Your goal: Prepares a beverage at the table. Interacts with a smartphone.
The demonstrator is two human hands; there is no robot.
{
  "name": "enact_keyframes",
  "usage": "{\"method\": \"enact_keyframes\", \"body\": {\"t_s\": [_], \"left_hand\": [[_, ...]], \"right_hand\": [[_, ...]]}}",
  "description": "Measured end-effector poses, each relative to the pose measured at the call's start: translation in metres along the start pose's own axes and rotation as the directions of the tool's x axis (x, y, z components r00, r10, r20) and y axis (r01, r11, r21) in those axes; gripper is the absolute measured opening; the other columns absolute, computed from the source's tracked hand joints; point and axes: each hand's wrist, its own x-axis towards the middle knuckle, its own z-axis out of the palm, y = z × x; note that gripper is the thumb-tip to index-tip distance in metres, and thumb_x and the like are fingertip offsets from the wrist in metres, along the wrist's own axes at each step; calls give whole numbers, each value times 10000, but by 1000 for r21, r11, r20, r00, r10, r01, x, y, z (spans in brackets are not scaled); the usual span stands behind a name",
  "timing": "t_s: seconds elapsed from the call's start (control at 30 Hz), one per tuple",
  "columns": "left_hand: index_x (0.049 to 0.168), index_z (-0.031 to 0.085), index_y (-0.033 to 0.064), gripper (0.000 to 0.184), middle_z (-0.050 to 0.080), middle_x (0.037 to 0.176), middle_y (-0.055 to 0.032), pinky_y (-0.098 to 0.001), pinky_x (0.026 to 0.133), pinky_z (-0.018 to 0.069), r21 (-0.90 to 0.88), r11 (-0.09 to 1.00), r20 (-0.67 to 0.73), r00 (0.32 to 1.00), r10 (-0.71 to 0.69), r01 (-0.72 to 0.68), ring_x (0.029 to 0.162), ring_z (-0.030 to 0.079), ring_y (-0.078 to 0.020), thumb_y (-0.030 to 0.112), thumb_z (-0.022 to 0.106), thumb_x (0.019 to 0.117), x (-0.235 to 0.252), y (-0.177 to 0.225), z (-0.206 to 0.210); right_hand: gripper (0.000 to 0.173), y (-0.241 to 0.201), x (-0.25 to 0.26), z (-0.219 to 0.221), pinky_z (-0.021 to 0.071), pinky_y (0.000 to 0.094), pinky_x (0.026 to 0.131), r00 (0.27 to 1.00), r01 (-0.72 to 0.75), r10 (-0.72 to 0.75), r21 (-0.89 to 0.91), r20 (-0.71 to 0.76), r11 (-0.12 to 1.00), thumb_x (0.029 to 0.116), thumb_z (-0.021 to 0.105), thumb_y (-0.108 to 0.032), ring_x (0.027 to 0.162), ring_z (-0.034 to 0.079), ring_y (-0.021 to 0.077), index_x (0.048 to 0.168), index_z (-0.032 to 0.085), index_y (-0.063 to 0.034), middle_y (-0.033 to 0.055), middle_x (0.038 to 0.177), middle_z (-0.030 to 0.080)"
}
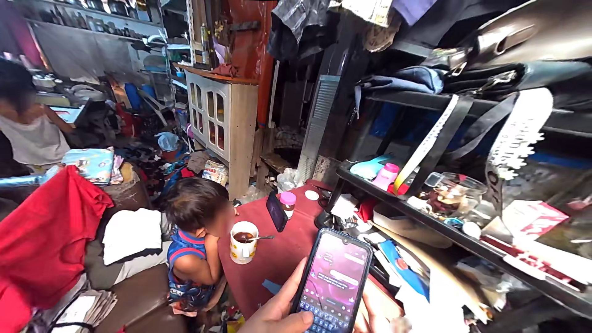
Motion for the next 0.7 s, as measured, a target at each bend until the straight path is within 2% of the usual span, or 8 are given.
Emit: {"method": "enact_keyframes", "body": {"t_s": [0.1, 0.2, 0.3, 0.4, 0.5, 0.57, 0.6, 0.7], "left_hand": [[1614, -95, 141, 717, 460, 1490, -95, -419, 819, 643, 21, 1000, -3, 1000, -7, 7, 1207, 650, -213, 54, 353, 1062, 0, -1, 0], [1616, -91, 132, 731, 465, 1484, -89, -404, 823, 640, 34, 999, -14, 1000, -19, 19, 1191, 655, -196, 42, 366, 1054, 1, -1, 4], [1618, -79, 110, 795, 443, 1511, -94, -392, 839, 633, 49, 999, -28, 1000, 1, 1, 1207, 644, -185, 7, 433, 1018, 0, -1, 6], [1619, -77, 61, 900, 374, 1578, -122, -381, 889, 609, 134, 990, -34, 998, 48, -43, 1274, 599, -181, -35, 534, 965, -1, -4, 8], [1615, -79, 39, 969, 358, 1586, -144, -382, 857, 630, 206, 977, -62, 995, 72, -58, 1274, 606, -192, -42, 605, 934, 0, -7, 9], [1615, -80, 40, 995, 355, 1588, -141, -373, 813, 641, 240, 969, -80, 993, 84, -62, 1246, 625, -186, -61, 615, 910, 1, -8, 10], [1616, -71, 44, 1000, 362, 1585, -137, -374, 786, 647, 239, 969, -94, 992, 89, -64, 1227, 640, -188, -70, 617, 900, 2, -8, 10], [1609, -86, 30, 979, 350, 1589, -127, -368, 826, 637, 209, 975, -85, 992, 94, -74, 1268, 610, -181, -70, 592, 910, 0, -5, 9]], "right_hand": [[782, 1, -1, 5, 586, 306, 966, 997, 5, -8, -28, -81, 1000, 820, 513, 129, 1140, 673, 66, 1464, 74, 64, 1, 1356, 597], [755, 2, 1, 13, 587, 283, 956, 986, 31, -43, -75, -158, 997, 809, 501, 136, 1111, 676, 46, 1432, 74, 108, 31, 1325, 595], [765, 3, 2, 20, 588, 258, 940, 972, 43, -67, -111, -227, 993, 807, 530, 141, 1083, 677, 21, 1416, 67, 130, 41, 1293, 595], [730, 3, 3, 26, 602, 229, 891, 952, 33, -77, -150, -295, 988, 797, 523, 169, 1022, 692, 0, 1399, 115, 119, 30, 1237, 619], [701, 3, 1, 21, 590, 241, 919, 965, 43, -74, -129, -251, 991, 800, 498, 149, 1059, 678, -1, 1394, 128, 106, 20, 1274, 611], [692, 4, 0, 12, 583, 257, 937, 981, 34, -42, -45, -188, 998, 803, 489, 108, 1089, 674, 16, 1400, 143, 70, 3, 1319, 601], [719, 8, -1, 6, 568, 266, 959, 990, 36, -34, 11, -139, 999, 810, 504, 87, 1126, 661, 37, 1427, 136, 86, 34, 1359, 573], [795, 11, 0, -2, 536, 283, 1020, 999, 35, -33, 62, -36, 997, 781, 551, 88, 1212, 624, 58, 1451, 122, 68, 40, 1425, 538]]}}
